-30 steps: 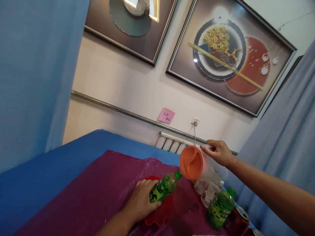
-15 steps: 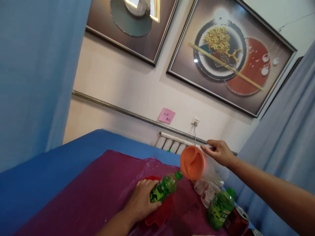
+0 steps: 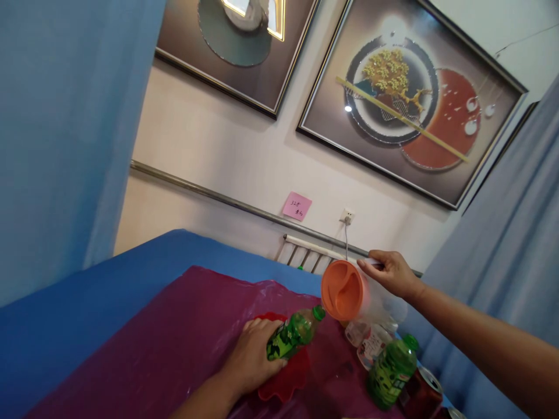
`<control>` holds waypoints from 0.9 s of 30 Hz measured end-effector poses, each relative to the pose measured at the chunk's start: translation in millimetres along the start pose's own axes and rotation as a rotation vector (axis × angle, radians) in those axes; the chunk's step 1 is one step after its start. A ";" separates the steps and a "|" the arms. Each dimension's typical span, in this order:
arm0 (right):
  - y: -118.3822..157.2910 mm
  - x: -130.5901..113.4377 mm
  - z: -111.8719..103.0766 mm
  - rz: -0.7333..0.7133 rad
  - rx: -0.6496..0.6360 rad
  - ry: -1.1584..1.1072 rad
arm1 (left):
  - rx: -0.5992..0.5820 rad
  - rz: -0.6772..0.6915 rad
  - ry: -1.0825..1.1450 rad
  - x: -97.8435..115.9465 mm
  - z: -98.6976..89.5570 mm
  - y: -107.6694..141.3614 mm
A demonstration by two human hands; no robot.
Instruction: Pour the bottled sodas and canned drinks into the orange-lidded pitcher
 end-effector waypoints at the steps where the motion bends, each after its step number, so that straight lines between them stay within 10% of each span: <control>1: 0.3 0.2 0.1 0.000 0.000 0.001 | 0.004 -0.001 0.000 -0.1 0.3 0.0; 27: 1.4 -1.2 -0.5 0.008 -0.021 0.015 | 0.012 -0.011 0.006 -0.5 1.1 0.6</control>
Point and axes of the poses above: each hand's wrist, its own y-axis away from the middle knuckle, its own z-axis out of the palm, x = y × z, the point moved 2 cm from there along -y, towards the middle knuckle, and after that the axes turned 6 degrees about -y, right-handed, at the moved point
